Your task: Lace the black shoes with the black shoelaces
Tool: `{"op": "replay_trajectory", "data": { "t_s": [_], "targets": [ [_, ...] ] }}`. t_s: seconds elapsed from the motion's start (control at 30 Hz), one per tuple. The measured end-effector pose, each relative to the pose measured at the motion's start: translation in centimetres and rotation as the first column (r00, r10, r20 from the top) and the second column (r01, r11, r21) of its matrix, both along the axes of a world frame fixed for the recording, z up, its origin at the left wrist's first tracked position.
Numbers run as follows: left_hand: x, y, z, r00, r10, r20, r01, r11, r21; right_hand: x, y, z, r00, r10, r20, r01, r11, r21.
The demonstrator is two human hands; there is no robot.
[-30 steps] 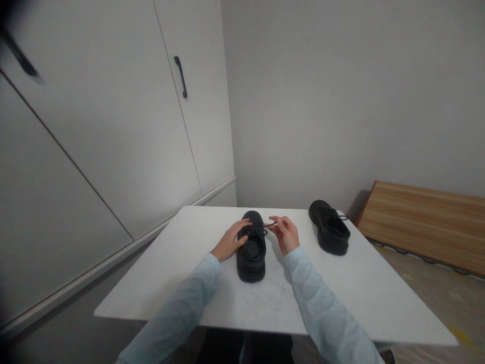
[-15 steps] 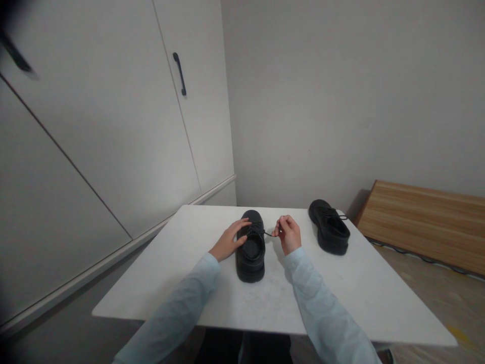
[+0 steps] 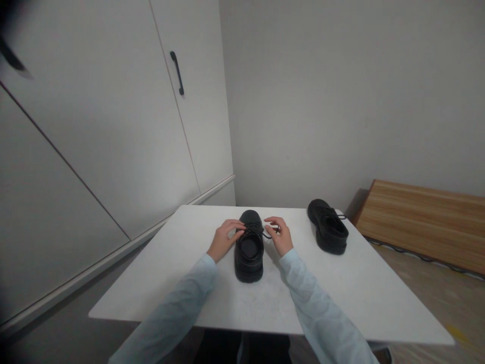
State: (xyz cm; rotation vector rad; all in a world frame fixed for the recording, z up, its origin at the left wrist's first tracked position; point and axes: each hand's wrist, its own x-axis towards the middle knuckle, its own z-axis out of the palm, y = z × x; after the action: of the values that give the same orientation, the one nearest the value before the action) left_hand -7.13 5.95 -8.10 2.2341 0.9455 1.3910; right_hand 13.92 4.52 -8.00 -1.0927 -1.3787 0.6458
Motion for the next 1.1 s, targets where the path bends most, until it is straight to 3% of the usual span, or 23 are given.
{"op": "replay_trajectory", "data": {
  "t_s": [0.33,0.57,0.77,0.93,1.0,1.1],
  "targets": [
    [0.3,0.2,-0.5,0.994,0.102,-0.043,-0.105,0.993,-0.058,-0.5,-0.5,-0.1,0.898,-0.169,0.406,0.081,0.971,0.225],
    [-0.2,0.3,-0.4,0.953,0.277,0.127,-0.251,0.95,-0.186,-0.3,-0.5,-0.2,0.903,-0.188,0.387,0.09,0.962,0.257],
    [-0.9,0.7,-0.4,0.835,0.452,0.313,-0.388,0.888,-0.247,-0.1,-0.2,-0.4,0.904,-0.233,0.359,0.137,0.952,0.273],
    [-1.1,0.8,-0.4,0.753,0.547,0.366,-0.484,0.837,-0.255,-0.3,-0.6,0.0,0.904,-0.209,0.372,0.112,0.958,0.265],
    [-1.0,0.6,-0.2,0.769,0.539,0.343,-0.493,0.842,-0.219,-0.5,-0.8,0.2,0.907,-0.164,0.389,0.059,0.962,0.267],
    [-0.7,0.1,0.3,0.858,0.443,0.26,-0.423,0.897,-0.131,-0.8,-1.1,0.3,0.891,-0.067,0.449,-0.061,0.962,0.265]
  ]
}}
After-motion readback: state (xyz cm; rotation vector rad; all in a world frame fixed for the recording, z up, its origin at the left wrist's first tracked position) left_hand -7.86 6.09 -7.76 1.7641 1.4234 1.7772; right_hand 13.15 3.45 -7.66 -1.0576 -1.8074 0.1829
